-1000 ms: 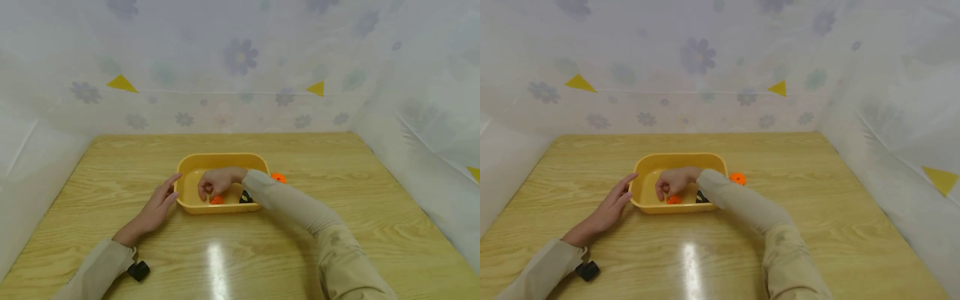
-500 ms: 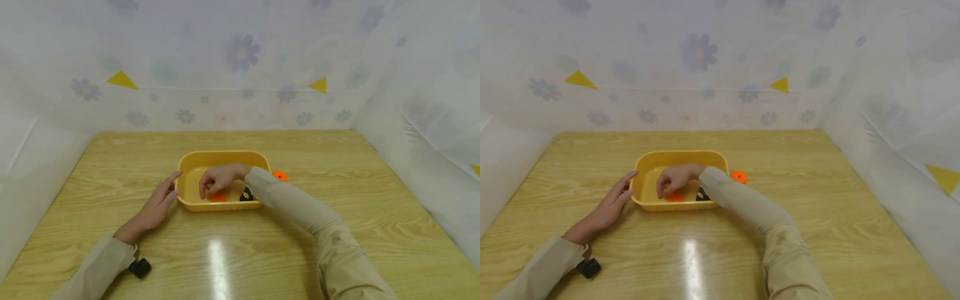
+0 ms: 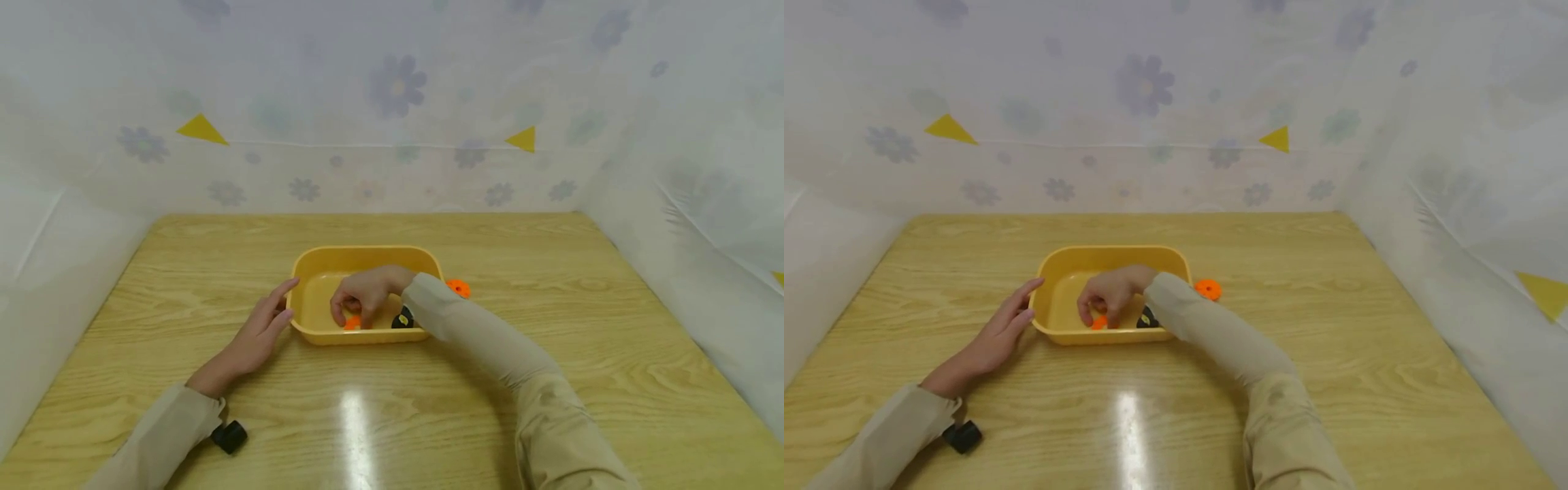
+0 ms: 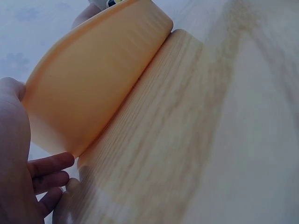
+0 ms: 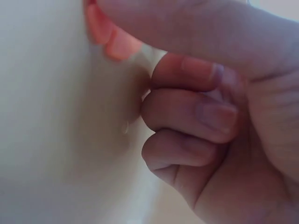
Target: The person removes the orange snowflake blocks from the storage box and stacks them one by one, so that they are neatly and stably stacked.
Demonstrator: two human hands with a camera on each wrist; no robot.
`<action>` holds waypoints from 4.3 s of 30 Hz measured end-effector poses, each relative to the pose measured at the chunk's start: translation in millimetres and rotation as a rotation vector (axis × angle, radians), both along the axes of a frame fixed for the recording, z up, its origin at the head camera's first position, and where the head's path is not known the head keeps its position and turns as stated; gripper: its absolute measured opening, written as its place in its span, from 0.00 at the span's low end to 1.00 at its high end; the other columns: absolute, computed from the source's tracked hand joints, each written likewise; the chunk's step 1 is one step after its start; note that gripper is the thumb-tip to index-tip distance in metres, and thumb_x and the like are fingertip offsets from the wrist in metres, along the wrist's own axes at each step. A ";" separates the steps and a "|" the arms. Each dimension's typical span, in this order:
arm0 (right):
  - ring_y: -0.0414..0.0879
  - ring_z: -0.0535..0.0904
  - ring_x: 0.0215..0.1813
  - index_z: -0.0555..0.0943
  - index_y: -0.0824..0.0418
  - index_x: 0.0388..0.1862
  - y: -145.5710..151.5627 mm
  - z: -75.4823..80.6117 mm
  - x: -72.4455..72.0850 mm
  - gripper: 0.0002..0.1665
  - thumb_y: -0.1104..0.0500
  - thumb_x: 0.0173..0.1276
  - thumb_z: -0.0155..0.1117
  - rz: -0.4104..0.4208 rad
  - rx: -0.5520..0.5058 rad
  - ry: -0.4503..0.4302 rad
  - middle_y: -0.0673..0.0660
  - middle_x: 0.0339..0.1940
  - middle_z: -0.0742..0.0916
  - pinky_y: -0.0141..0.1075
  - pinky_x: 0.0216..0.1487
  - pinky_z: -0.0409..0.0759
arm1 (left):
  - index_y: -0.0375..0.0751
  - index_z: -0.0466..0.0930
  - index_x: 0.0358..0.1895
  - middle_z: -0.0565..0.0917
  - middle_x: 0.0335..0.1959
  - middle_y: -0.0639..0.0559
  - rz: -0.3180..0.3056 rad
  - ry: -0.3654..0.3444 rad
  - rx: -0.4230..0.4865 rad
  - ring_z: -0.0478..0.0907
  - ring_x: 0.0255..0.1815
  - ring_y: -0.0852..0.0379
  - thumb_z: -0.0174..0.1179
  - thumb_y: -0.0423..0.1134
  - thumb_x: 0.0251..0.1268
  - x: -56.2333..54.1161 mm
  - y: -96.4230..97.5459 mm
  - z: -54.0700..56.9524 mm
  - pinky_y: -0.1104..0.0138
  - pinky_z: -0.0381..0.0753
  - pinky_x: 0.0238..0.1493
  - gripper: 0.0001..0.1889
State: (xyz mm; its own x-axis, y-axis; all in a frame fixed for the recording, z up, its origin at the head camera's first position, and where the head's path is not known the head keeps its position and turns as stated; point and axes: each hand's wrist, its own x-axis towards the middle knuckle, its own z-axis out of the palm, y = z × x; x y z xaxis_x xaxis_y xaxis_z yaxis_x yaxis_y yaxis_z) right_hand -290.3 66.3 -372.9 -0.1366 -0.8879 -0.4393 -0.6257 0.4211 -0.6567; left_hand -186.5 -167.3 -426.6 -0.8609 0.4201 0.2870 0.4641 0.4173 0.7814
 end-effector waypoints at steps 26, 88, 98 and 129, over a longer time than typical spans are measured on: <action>0.35 0.63 0.22 0.74 0.60 0.21 9.2 9.7 -3.0 0.15 0.63 0.57 0.73 -0.130 -0.132 0.057 0.44 0.18 0.71 0.26 0.30 0.63 | 0.40 0.55 0.74 0.76 0.46 0.40 0.001 0.026 -0.002 0.68 0.46 0.53 0.44 0.32 0.76 -0.2 0.0 -1.9 0.65 0.70 0.47 0.26; 0.46 0.57 0.16 0.71 0.75 0.28 218.0 15.3 27.0 0.20 0.60 0.77 0.49 -0.742 -0.458 0.107 0.52 0.13 0.64 0.37 0.24 0.63 | 0.38 0.55 0.74 0.73 0.52 0.36 -0.012 0.017 0.014 0.66 0.48 0.52 0.43 0.32 0.76 -0.5 -3.8 1.7 0.70 0.68 0.50 0.25; 0.43 0.60 0.19 0.71 0.75 0.30 227.1 -0.4 22.6 0.24 0.55 0.77 0.49 -0.778 -0.283 0.048 0.53 0.17 0.66 0.35 0.28 0.64 | 0.40 0.55 0.74 0.73 0.48 0.40 -0.002 0.030 0.004 0.67 0.47 0.56 0.42 0.32 0.77 -2.0 -4.5 -3.1 0.69 0.69 0.49 0.25; 0.43 0.64 0.21 0.73 0.66 0.44 218.3 -8.4 17.1 0.14 0.54 0.78 0.48 -0.915 -0.191 0.032 0.53 0.22 0.72 0.33 0.29 0.66 | 0.37 0.55 0.74 0.74 0.47 0.39 0.001 0.029 -0.008 0.66 0.47 0.55 0.42 0.33 0.77 -1.1 -10.4 0.8 0.68 0.67 0.49 0.25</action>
